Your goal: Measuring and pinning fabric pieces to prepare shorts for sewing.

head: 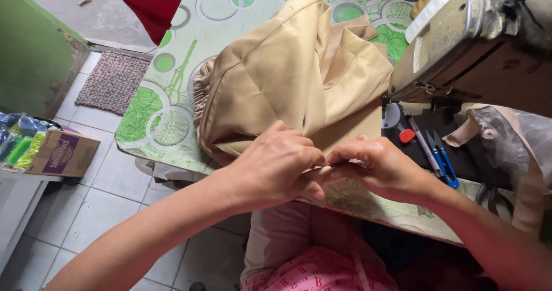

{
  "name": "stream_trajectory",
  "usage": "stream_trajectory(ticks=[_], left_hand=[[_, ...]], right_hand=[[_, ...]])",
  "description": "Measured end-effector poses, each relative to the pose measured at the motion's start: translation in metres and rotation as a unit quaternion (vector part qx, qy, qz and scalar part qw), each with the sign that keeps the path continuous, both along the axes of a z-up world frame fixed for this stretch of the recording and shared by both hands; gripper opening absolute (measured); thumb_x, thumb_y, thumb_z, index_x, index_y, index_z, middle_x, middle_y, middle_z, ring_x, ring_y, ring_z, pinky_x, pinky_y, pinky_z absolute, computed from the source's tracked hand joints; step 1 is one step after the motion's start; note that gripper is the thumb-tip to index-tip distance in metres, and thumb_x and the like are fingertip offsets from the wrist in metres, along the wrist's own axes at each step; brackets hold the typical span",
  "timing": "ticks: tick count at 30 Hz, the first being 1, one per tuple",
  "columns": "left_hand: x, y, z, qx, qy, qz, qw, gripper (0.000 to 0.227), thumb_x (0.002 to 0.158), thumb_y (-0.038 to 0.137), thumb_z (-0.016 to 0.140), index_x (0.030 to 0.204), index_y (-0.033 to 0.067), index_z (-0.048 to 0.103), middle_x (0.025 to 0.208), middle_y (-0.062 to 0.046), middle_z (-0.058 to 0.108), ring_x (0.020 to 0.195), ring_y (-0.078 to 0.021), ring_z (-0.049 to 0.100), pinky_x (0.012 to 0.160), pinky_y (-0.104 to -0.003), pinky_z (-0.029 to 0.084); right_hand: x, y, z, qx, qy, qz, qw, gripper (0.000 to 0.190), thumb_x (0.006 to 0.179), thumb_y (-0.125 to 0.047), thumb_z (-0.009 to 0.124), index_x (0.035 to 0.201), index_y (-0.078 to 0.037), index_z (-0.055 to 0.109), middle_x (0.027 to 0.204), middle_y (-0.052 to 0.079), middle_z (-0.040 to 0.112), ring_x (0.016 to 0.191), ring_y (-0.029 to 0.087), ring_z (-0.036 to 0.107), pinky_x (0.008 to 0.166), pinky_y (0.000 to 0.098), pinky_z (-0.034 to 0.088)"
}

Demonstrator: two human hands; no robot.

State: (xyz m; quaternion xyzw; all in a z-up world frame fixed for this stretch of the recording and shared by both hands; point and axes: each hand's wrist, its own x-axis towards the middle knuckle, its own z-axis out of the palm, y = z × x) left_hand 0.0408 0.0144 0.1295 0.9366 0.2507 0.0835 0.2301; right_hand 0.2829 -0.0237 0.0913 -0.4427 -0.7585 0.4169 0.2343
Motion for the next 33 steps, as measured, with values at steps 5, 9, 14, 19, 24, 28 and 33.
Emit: stream_trajectory(ticks=[5,9,14,19,24,28,33], left_hand=[[0.007,0.000,-0.006,-0.073,0.008,0.053,0.996,0.015,0.085,0.032,0.078,0.082,0.0204,0.069,0.075,0.004,0.067,0.082,-0.0210,0.070,0.074,-0.035,0.046],[0.003,-0.004,0.006,-0.130,0.018,0.082,0.988,0.012,0.084,0.032,0.077,0.087,0.0219,0.072,0.079,0.002,0.069,0.086,-0.0227,0.072,0.071,-0.035,0.051],[0.003,-0.015,-0.012,-0.139,-0.016,0.132,0.981,0.013,0.078,0.027,0.079,0.087,0.0195,0.075,0.077,-0.003,0.075,0.084,-0.0299,0.075,0.070,-0.040,0.056],[0.004,-0.037,-0.053,0.030,-0.068,0.096,0.993,0.009,0.080,0.024,0.076,0.078,0.0188,0.069,0.067,0.000,0.065,0.069,-0.0253,0.070,0.067,-0.040,0.051],[0.007,-0.061,-0.087,0.243,-0.089,0.069,0.964,0.023,0.075,0.005,0.071,0.065,0.0143,0.053,0.059,-0.004,0.056,0.056,-0.0289,0.054,0.062,-0.043,0.037],[0.011,-0.047,-0.101,0.371,-0.120,0.067,0.918,0.024,0.086,0.001,0.064,0.069,0.0141,0.054,0.065,-0.003,0.047,0.054,-0.0224,0.049,0.063,-0.040,0.043],[0.009,0.005,-0.112,0.459,-0.130,0.059,0.877,0.015,0.085,0.012,0.066,0.073,0.0168,0.058,0.071,0.001,0.045,0.052,-0.0174,0.050,0.057,-0.037,0.045]], right_hand=[[0.003,-0.003,0.001,0.019,0.000,-0.032,0.999,0.010,0.084,-0.011,0.080,0.093,-0.015,0.077,0.078,-0.003,0.084,0.079,0.013,0.075,0.085,0.0326,0.052],[-0.001,-0.002,0.005,0.008,0.005,-0.031,0.999,0.011,0.084,-0.014,0.082,0.093,-0.015,0.076,0.078,-0.003,0.084,0.079,0.010,0.073,0.084,0.0308,0.052],[-0.006,-0.004,0.007,0.066,0.016,-0.015,0.998,0.010,0.083,-0.018,0.082,0.091,-0.018,0.075,0.076,-0.009,0.082,0.075,0.008,0.073,0.081,0.0273,0.053],[-0.008,-0.023,-0.019,0.168,-0.023,0.003,0.985,0.012,0.081,-0.020,0.083,0.089,-0.020,0.074,0.071,-0.007,0.075,0.069,0.016,0.071,0.079,0.0306,0.054],[-0.016,-0.041,-0.034,0.280,-0.072,0.100,0.952,0.019,0.104,-0.020,0.057,0.091,-0.008,0.060,0.071,0.007,0.051,0.066,0.022,0.052,0.067,0.0361,0.042],[-0.021,-0.030,-0.050,0.441,-0.102,0.096,0.886,0.021,0.106,-0.010,0.052,0.092,-0.001,0.066,0.082,0.010,0.062,0.072,0.028,0.057,0.071,0.0414,0.049],[-0.031,0.017,-0.063,0.567,-0.107,0.048,0.816,0.021,0.106,-0.006,0.052,0.093,-0.001,0.068,0.079,0.012,0.055,0.069,0.030,0.057,0.072,0.0436,0.054]])
